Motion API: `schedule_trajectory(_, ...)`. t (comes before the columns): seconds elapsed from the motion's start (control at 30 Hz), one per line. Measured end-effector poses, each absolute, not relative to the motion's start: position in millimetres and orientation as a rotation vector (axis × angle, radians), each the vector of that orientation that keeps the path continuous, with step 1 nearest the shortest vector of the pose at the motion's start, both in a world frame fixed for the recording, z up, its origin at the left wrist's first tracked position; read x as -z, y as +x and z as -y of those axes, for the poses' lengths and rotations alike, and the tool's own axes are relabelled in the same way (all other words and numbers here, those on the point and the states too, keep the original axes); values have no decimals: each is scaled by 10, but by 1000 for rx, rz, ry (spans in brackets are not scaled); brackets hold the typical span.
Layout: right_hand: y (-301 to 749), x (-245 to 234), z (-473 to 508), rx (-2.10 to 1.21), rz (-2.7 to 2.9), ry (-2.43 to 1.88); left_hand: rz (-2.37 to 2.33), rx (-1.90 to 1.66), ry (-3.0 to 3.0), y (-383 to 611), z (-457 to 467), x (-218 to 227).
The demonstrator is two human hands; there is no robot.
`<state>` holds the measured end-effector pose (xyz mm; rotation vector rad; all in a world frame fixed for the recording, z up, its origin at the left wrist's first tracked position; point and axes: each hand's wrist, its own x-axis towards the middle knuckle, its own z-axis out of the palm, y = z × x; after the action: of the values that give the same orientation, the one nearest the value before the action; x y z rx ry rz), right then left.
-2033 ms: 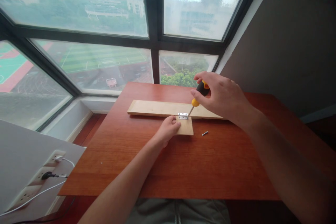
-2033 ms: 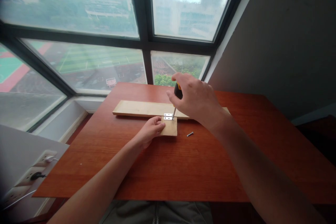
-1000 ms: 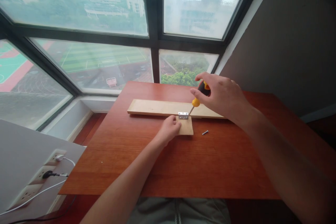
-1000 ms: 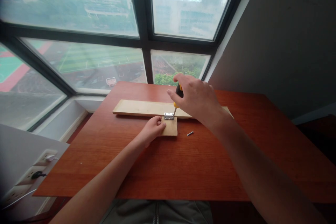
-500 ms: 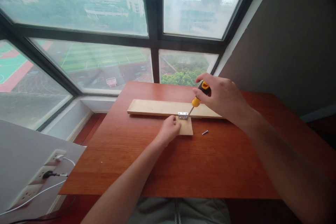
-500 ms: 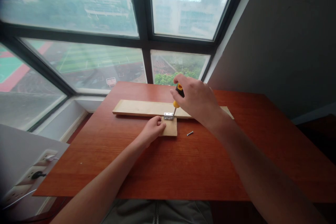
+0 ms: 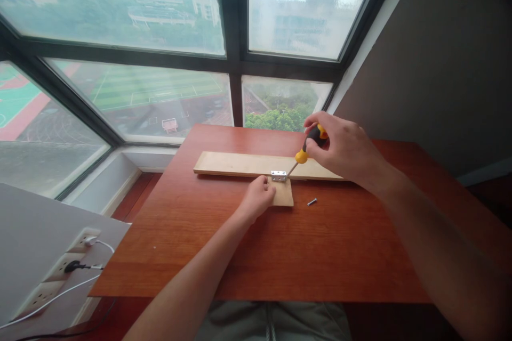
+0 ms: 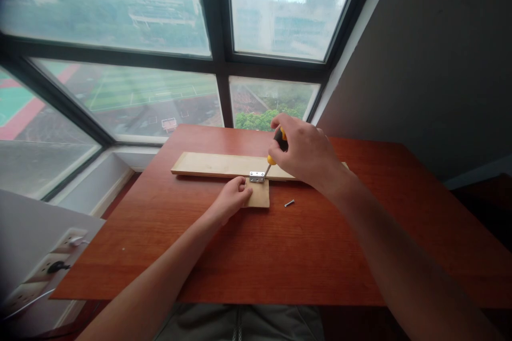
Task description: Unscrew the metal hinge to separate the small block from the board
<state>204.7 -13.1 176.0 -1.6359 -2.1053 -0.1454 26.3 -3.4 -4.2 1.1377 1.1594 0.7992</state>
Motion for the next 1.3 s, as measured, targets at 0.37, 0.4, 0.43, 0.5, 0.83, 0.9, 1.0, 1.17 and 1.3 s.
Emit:
schedule_trajectory(0.37,2150,-1743,160,78,2033,-1680,-1155,-829,1104,262,66,0)
schedule_trajectory(0.4,2149,-1746,163,73,2026,-1679,-1144,-830,1101,261,72,-10)
schedule_trajectory(0.43,2148,-1749,168,63,2023,-1668,-1136,-832,1098,260,78,-19)
schedule_trajectory(0.5,2146,-1756,179,30,2032,-1634,-1124,-841,1084,261,86,-32)
schedule_trajectory(0.83,2160,-1744,141,128,2046,-1710,-1063,-848,1011,255,88,-56)
schedule_trajectory(0.9,2187,-1748,138,97,2033,-1709,-1058,-844,989,252,92,-77)
schedule_trajectory(1.0,2249,-1756,153,24,2011,-1728,-1063,-828,975,251,97,-101)
schedule_trajectory(1.17,2348,-1743,182,-50,1971,-1762,-1059,-815,918,254,100,-130)
schedule_trajectory(1.3,2339,-1752,184,-48,1968,-1737,-1033,-793,852,261,119,-157)
